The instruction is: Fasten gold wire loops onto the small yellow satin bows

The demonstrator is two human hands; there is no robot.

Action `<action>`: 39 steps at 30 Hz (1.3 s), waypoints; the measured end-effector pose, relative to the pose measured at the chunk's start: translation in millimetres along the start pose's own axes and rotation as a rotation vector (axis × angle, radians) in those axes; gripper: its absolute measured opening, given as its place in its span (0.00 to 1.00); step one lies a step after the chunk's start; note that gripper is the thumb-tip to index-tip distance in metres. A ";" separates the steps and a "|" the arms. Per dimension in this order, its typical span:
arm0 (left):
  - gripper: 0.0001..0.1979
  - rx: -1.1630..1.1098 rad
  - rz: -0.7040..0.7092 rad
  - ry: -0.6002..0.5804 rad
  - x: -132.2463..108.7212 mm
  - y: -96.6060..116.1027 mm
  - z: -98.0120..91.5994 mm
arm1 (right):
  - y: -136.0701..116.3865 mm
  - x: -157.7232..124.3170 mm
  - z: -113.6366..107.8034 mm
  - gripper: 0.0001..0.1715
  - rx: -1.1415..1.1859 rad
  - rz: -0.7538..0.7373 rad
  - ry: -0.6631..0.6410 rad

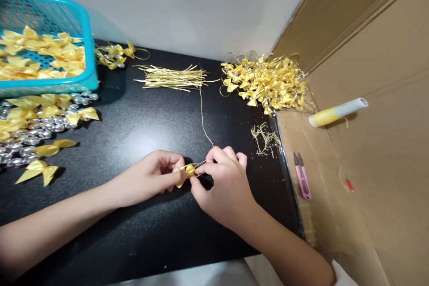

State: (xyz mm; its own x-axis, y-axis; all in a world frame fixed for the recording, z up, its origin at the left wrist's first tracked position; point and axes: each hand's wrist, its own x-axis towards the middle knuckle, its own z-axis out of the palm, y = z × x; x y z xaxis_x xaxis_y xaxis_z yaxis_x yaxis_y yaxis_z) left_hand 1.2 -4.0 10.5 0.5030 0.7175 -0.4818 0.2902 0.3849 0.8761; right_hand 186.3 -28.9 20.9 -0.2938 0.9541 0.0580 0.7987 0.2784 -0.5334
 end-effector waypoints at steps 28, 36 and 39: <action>0.10 0.029 0.024 -0.034 1.9 -1.9 -4.3 | -0.1 3.4 1.1 0.08 -0.013 -0.115 0.012; 0.11 0.042 0.047 0.051 1.5 -1.5 0.8 | -3.7 4.3 -7.8 0.09 -0.008 -0.050 -0.181; 0.12 0.065 0.070 0.116 1.6 -3.2 1.3 | -6.0 3.5 -16.2 0.11 0.023 -0.056 -0.327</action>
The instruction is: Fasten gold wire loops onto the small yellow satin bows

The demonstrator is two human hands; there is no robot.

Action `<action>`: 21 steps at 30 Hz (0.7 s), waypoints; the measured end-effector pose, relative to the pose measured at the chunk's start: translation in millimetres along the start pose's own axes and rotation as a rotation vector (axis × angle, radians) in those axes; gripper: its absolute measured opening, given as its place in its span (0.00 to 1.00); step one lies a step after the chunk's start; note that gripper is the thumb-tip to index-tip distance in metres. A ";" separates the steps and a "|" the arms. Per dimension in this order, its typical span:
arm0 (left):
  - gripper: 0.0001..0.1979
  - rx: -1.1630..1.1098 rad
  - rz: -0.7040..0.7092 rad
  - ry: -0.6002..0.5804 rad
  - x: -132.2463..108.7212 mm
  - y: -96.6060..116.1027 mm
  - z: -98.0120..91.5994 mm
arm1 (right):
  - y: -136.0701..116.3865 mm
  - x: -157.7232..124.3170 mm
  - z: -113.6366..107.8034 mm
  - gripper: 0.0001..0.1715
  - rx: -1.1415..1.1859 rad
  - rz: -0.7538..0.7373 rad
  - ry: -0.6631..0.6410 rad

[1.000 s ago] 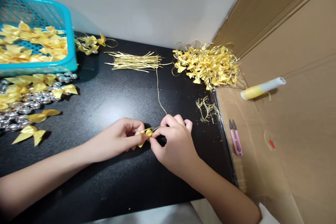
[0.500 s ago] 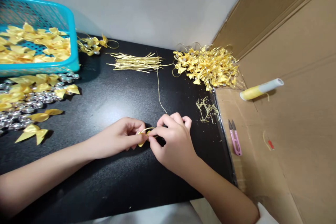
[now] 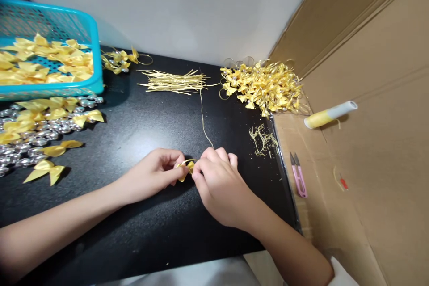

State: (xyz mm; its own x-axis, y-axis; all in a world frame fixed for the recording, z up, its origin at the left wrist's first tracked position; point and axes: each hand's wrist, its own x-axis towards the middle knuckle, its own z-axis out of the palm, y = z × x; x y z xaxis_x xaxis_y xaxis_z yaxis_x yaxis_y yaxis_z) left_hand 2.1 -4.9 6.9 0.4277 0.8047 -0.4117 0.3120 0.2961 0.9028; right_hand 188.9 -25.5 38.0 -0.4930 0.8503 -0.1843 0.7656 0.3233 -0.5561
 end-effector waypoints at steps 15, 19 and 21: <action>0.12 -0.379 0.102 0.546 23.0 -1.0 -50.8 | 16.8 -47.5 -49.3 0.18 0.324 0.056 -0.239; 0.12 -0.463 0.125 0.546 26.1 0.5 -60.6 | 44.0 -69.7 -48.5 0.25 0.270 0.213 -0.098; 0.11 -0.478 0.113 0.560 26.4 3.0 -62.7 | 55.4 -78.2 -48.0 0.27 0.251 0.280 -0.014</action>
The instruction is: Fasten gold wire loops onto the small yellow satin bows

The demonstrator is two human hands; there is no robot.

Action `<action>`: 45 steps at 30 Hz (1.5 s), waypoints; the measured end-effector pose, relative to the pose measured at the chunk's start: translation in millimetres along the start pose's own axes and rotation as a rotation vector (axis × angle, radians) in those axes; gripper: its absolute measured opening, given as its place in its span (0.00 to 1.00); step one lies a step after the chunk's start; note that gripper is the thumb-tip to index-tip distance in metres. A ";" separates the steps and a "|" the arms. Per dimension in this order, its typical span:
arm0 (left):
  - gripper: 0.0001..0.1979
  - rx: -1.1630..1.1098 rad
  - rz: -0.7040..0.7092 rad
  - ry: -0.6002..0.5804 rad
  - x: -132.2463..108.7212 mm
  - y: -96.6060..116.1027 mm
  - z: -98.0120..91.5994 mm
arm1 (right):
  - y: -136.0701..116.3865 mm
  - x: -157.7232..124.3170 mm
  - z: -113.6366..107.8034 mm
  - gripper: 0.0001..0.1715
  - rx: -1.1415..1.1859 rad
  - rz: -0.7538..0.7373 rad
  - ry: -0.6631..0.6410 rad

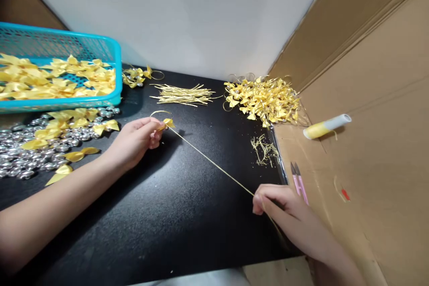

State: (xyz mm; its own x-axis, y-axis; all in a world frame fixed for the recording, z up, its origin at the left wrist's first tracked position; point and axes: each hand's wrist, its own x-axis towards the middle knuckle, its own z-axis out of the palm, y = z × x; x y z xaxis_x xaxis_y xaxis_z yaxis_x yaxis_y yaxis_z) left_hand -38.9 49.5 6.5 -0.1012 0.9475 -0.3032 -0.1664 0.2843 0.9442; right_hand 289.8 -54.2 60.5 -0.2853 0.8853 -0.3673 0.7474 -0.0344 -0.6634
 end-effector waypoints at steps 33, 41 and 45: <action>0.13 -0.292 -0.152 -0.200 -15.0 1.5 -12.4 | 72.8 65.0 -42.5 0.24 1.441 -0.008 0.985; 0.16 -0.304 -0.192 -0.259 -35.3 -5.1 -5.8 | 47.6 57.3 -85.1 0.30 1.246 0.002 0.910; 0.15 -0.287 -0.212 -0.336 -44.3 -9.7 4.0 | 10.7 68.2 -75.3 0.25 1.333 -0.027 1.038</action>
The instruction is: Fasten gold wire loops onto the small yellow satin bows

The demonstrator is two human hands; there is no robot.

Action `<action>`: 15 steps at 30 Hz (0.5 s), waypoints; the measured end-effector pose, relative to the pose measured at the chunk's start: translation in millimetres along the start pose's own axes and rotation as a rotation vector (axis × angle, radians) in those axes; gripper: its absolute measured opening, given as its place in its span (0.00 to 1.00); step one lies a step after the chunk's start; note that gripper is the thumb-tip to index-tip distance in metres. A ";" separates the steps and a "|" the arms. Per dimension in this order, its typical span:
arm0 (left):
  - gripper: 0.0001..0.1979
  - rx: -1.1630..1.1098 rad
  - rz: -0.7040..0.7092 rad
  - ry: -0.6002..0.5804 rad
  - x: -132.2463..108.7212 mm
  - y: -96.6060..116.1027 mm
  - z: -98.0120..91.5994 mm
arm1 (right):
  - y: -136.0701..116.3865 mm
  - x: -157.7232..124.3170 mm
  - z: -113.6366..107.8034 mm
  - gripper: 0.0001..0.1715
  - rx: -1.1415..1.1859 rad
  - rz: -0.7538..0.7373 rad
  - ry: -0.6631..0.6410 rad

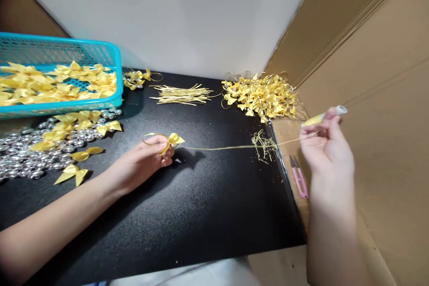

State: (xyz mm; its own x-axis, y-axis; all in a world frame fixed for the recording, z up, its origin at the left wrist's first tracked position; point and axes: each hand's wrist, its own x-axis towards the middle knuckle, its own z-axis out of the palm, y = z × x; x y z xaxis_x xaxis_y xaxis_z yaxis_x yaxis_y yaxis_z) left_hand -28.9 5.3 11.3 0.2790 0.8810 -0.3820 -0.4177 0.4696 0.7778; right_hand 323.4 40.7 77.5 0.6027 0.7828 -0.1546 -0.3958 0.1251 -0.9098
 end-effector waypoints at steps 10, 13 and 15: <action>0.13 0.050 -0.039 -0.108 1.5 -17.2 11.2 | 75.4 -81.5 53.9 0.09 -0.989 0.193 -1.116; 0.13 0.053 -0.051 -0.109 1.8 -21.9 7.5 | 77.2 -86.4 55.2 0.11 -1.169 0.080 -1.213; 0.13 0.062 -0.055 -0.111 1.9 -23.6 5.9 | 75.7 -87.5 54.5 0.14 -1.210 -0.019 -1.267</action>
State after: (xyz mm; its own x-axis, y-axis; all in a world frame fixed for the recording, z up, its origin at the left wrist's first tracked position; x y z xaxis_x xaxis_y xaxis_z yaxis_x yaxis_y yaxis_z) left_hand -13.4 -4.4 -4.8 0.3960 0.8403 -0.3702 -0.3454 0.5098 0.7879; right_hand 202.9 14.9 43.1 -0.4973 0.8108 -0.3086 0.6533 0.1159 -0.7482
